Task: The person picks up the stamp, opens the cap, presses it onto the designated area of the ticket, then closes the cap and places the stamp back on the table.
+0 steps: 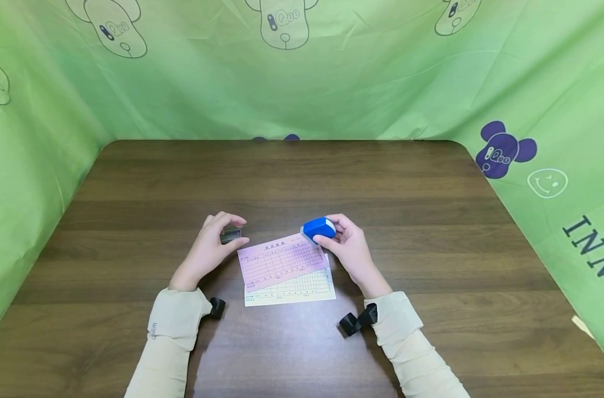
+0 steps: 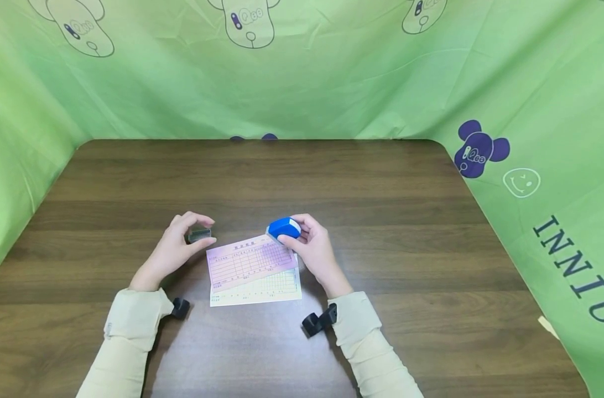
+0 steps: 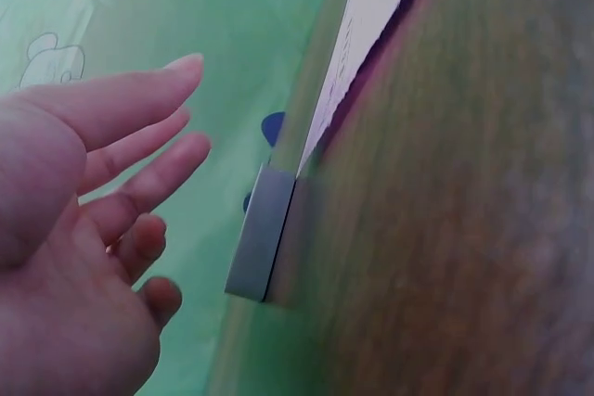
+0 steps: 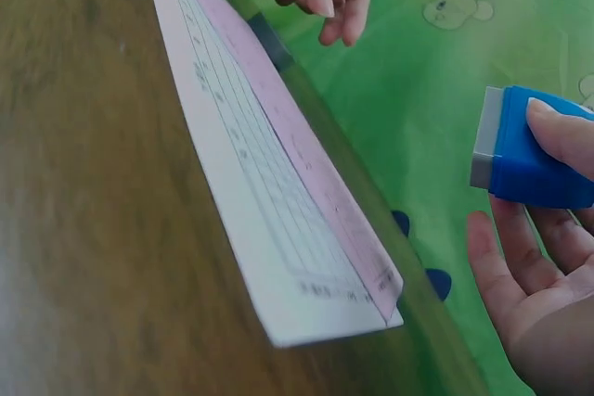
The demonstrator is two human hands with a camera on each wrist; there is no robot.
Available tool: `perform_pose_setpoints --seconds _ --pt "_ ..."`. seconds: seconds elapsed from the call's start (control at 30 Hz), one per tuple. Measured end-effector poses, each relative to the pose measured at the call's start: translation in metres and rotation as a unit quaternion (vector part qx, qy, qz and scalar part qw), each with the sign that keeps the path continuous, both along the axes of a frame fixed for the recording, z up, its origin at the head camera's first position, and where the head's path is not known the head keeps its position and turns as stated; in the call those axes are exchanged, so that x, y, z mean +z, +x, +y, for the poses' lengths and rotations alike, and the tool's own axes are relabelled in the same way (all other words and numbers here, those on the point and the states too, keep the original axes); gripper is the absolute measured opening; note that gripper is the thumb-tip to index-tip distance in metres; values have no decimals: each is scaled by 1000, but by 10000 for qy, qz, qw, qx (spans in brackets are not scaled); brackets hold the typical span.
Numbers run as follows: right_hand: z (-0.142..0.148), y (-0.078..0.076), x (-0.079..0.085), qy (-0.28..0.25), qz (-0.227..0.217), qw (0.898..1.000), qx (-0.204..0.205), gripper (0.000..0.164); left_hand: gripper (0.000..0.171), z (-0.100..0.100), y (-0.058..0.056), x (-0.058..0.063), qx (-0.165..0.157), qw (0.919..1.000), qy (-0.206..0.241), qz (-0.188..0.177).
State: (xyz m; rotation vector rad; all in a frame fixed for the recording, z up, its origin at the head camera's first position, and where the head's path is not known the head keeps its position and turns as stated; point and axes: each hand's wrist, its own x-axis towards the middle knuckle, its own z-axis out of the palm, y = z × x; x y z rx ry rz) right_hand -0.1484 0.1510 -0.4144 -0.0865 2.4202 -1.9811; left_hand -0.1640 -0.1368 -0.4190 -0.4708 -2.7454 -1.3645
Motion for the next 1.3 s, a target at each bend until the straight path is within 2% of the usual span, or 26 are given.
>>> perform_pose_setpoints --seconds 0.27,0.43,0.77,1.03,1.3 --pt "8 -1 -6 163 -105 9998 65 39 28 3 3 -1 -761 9970 -109 -90" --pt "10 -1 -9 104 -188 9998 42 37 24 4 3 -3 -1092 9938 -159 -126" --pt "14 0 -13 169 -321 9993 94 39 26 5 3 -8 -1460 9885 -231 -310" --pt "23 2 -20 146 -333 9993 103 38 26 8 6 -11 -1772 9837 -25 -302" --pt "24 4 -19 84 -422 9990 149 38 26 7 11 -13 -1871 9815 47 -409"
